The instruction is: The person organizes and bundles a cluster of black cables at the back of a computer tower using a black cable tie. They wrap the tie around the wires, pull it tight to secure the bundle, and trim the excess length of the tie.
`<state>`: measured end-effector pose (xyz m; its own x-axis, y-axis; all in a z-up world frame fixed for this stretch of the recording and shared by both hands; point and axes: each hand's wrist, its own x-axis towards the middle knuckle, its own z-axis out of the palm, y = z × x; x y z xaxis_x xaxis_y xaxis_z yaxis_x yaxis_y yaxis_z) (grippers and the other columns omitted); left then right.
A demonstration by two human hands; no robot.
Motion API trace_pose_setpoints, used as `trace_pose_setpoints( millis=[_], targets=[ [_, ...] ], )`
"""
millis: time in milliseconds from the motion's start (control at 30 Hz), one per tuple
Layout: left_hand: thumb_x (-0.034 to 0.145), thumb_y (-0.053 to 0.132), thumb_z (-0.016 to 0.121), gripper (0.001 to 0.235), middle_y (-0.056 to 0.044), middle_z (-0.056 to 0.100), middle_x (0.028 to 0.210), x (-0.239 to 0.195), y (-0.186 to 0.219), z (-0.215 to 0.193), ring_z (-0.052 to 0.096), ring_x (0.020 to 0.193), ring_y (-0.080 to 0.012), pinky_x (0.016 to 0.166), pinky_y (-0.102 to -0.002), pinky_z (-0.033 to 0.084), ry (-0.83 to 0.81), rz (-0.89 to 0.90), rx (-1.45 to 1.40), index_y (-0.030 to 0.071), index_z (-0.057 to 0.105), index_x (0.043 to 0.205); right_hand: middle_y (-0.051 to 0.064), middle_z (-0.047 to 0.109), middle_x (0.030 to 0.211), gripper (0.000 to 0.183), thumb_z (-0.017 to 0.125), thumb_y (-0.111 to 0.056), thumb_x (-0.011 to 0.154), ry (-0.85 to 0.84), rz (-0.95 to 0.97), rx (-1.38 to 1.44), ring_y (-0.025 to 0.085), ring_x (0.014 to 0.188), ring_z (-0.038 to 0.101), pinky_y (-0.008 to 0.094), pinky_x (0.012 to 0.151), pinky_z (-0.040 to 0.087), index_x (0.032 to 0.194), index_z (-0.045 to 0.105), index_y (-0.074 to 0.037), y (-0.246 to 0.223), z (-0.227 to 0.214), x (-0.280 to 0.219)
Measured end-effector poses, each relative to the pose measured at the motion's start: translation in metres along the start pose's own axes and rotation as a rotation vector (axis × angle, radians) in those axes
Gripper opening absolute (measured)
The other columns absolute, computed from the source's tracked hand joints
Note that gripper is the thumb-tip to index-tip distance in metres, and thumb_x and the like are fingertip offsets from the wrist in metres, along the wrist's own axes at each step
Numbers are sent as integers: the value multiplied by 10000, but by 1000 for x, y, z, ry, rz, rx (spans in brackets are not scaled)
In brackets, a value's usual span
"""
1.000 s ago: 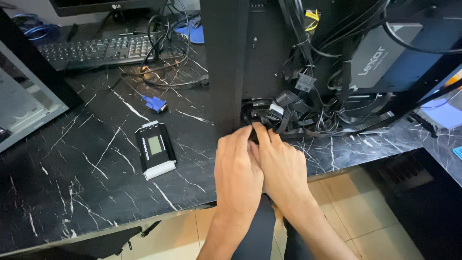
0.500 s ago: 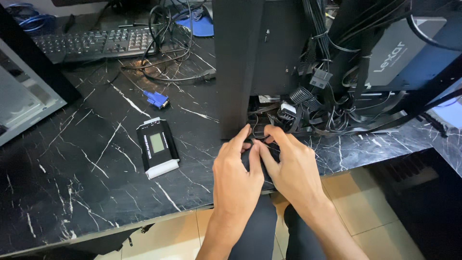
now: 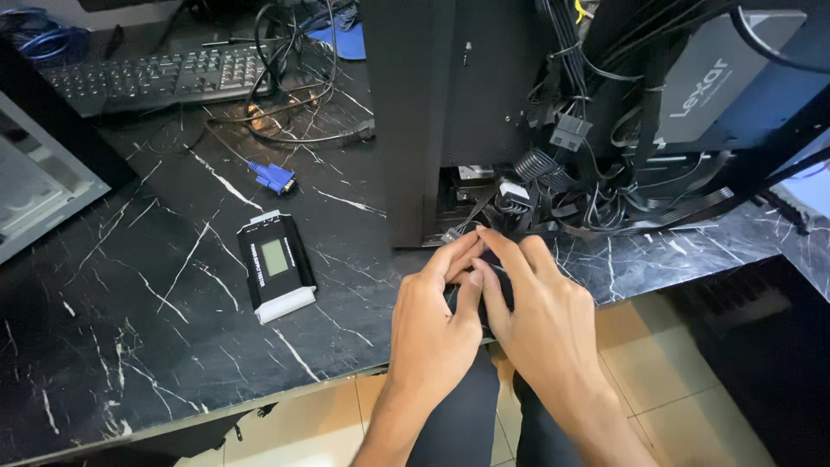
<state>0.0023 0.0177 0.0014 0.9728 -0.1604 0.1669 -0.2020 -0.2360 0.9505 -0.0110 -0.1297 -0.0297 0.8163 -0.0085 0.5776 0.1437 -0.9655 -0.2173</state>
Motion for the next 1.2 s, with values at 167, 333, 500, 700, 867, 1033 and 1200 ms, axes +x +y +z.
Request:
trace_pose_setpoints(
  millis=[167,333,500,700,867,1033,1200],
  targets=[
    [1051,129,658,308,-39,887,1207,2,-25,12,840,1063,-207,1022,-364,632,242,140,99,138,720,1353,-10,587,997,238,721,-318,1164,85,-65,-78,260,522,587,387,412,478,1391,790,-299,6,2,-3],
    [1025,81,772,253,-34,741,1109,7,-33,16,752,795,-174,856,-359,622,447,167,236,158,716,1260,-47,704,1118,141,687,-235,1183,90,-76,38,239,659,691,375,452,512,1282,788,-242,5,0,2],
    [982,100,797,435,-50,903,1147,18,-28,16,853,846,-93,944,-245,722,316,-51,11,122,806,1417,-98,788,1130,112,725,-268,1140,0,3,142,233,719,743,400,547,539,1238,737,-215,5,-1,5],
    [911,85,938,322,-167,926,984,14,-19,13,927,842,-299,825,-372,721,382,174,-14,82,868,1224,25,822,881,204,896,-167,985,86,106,382,226,471,702,338,524,573,1174,882,-245,4,0,7],
    [929,102,921,291,-134,934,1012,12,-20,17,932,878,-235,849,-316,730,401,168,-35,87,864,1214,-4,788,888,255,864,-153,1008,64,206,538,128,485,570,292,603,519,1256,875,-209,2,4,6],
    [893,79,932,359,-143,942,1082,11,-19,17,949,966,-171,949,-262,760,352,128,-150,54,844,1240,-32,654,808,251,827,-174,1043,49,229,578,84,559,469,266,683,461,1284,883,-209,1,4,7],
    [962,93,858,246,-98,934,1010,8,-15,15,936,908,-157,909,-268,779,355,123,-153,58,851,1205,-34,743,962,177,821,-138,1068,102,246,599,82,554,465,257,591,423,1221,900,-179,-4,7,8]
  ],
)
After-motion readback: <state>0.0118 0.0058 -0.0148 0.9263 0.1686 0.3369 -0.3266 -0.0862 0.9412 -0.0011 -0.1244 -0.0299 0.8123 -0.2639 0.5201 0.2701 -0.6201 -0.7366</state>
